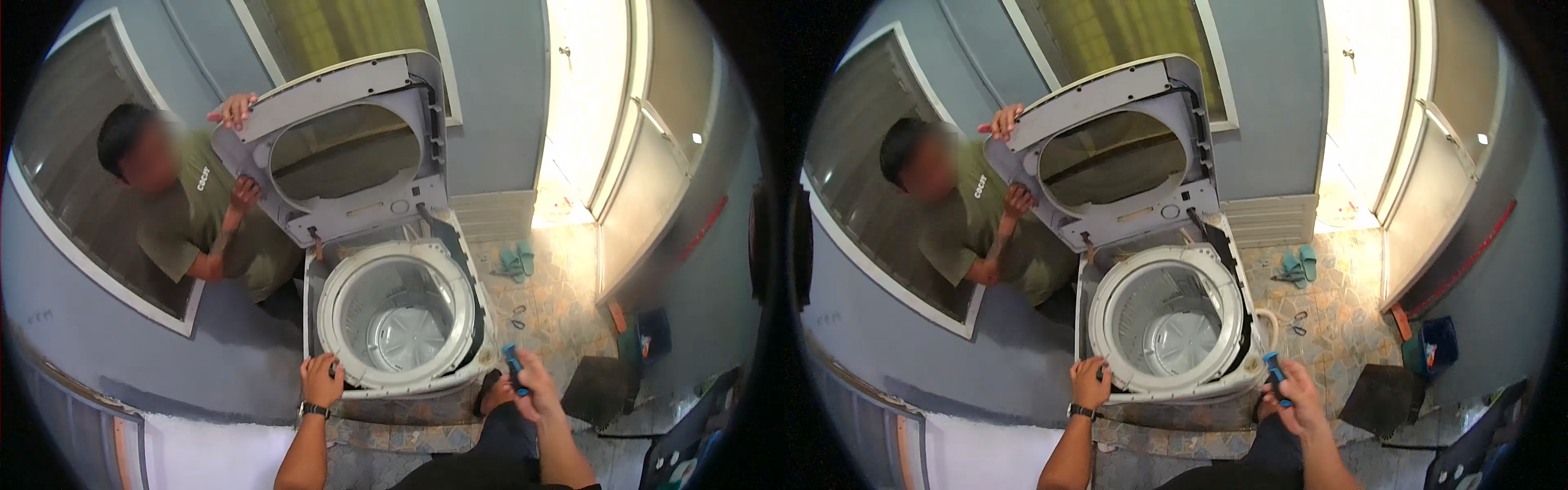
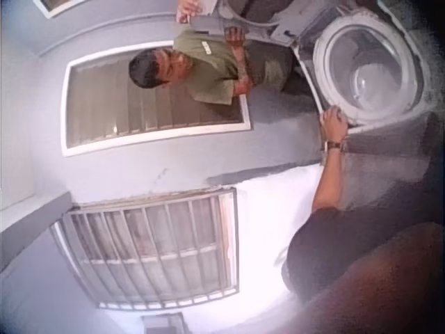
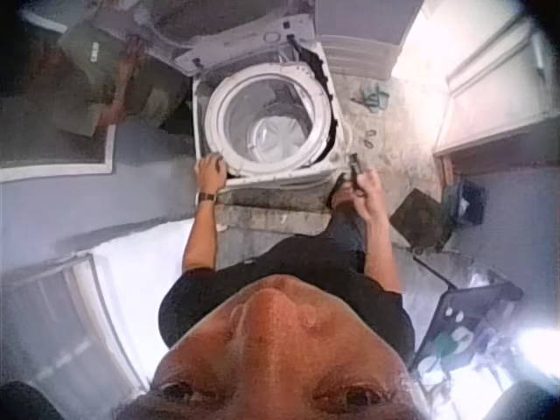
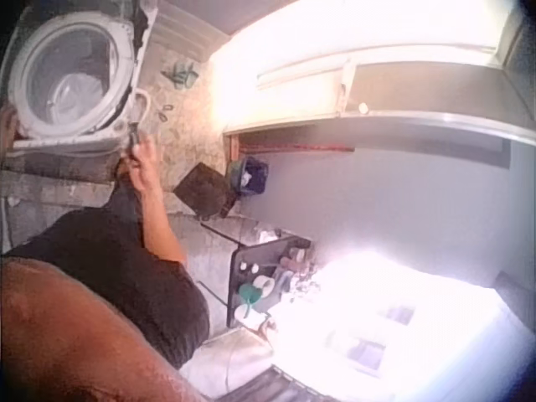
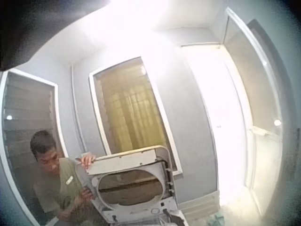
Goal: The person unscrews and removes the top console of a washing machine using a screwdriver while another person assists.
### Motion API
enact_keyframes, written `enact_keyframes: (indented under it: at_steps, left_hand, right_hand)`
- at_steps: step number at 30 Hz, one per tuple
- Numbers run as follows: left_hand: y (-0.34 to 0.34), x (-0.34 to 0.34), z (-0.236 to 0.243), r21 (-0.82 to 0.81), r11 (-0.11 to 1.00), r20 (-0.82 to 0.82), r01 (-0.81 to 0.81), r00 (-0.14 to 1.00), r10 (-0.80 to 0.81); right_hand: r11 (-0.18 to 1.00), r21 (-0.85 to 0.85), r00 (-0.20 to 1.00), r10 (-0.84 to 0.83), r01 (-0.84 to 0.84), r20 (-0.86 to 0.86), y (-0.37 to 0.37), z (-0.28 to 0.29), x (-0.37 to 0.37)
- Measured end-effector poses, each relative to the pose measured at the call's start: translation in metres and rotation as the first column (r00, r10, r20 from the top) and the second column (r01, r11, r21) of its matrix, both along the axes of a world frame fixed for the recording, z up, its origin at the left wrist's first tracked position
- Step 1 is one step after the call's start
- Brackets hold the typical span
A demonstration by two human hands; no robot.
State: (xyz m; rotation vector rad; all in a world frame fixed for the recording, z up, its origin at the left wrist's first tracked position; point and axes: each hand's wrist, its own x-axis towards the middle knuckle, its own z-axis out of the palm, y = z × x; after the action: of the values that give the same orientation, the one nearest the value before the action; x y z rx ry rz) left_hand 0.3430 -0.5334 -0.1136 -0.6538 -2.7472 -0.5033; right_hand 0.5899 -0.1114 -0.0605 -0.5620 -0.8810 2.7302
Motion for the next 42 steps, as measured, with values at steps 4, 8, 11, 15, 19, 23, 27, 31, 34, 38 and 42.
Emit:
enact_keyframes:
  at_steps: [4,8,11,15,19,23,27,31,34,38,42]
  left_hand:
    - [0.007,-0.005,0.009,0.007,0.999,0.1,-0.048,0.994,0.048]
    - [0.017,-0.01,0.021,-0.05,0.991,0.161,-0.128,0.978,0.134]
    - [0.027,-0.012,0.025,-0.077,0.986,0.2,-0.145,0.967,0.158]
    - [0.092,-0.023,0.058,0.118,0.936,0.173,-0.331,0.935,0.309]
    - [0.176,-0.083,0.154,0.479,0.842,0.129,-0.249,0.969,0.213]
    - [0.172,-0.154,0.223,0.746,0.609,0.159,-0.27,0.96,0.231]
    - [0.158,-0.202,0.296,0.857,0.457,0.2,-0.238,0.971,0.13]
    - [0.15,-0.242,0.33,0.916,0.308,0.265,-0.259,0.964,0.023]
    - [0.136,-0.274,0.337,0.944,0.264,0.187,-0.197,0.98,0.066]
    - [0.102,-0.31,0.355,0.947,0.308,0.019,-0.095,0.97,0.242]
    - [0.086,-0.326,0.372,0.902,0.43,-0.107,-0.026,0.953,0.282]
  right_hand:
    - [0.965,-0.031,0.963,0.258,-0.261,-0.076,0.016,-0.005,-0.082]
    - [0.87,-0.102,0.875,0.475,-0.483,-0.092,0.03,0.024,-0.157]
    - [0.831,-0.094,0.836,0.541,-0.548,-0.096,0.049,0.064,-0.188]
    - [0.804,0.204,0.827,0.558,-0.558,0.061,0.081,0.136,-0.206]
    - [0.818,0.324,0.875,0.478,-0.476,0.078,0.105,0.153,-0.219]
    - [0.763,0.429,0.859,0.508,-0.484,0.067,0.09,0.177,-0.237]
    - [0.734,0.481,0.858,0.506,-0.48,0.084,0.056,0.203,-0.246]
    - [0.721,0.484,0.848,0.522,-0.497,0.093,0.012,0.225,-0.256]
    - [0.734,0.526,0.876,0.48,-0.429,0.044,-0.032,0.235,-0.269]
    - [0.723,0.574,0.892,0.45,-0.384,0.029,-0.082,0.251,-0.279]
    - [0.733,0.617,0.937,0.348,-0.286,0.022,-0.137,0.253,-0.295]
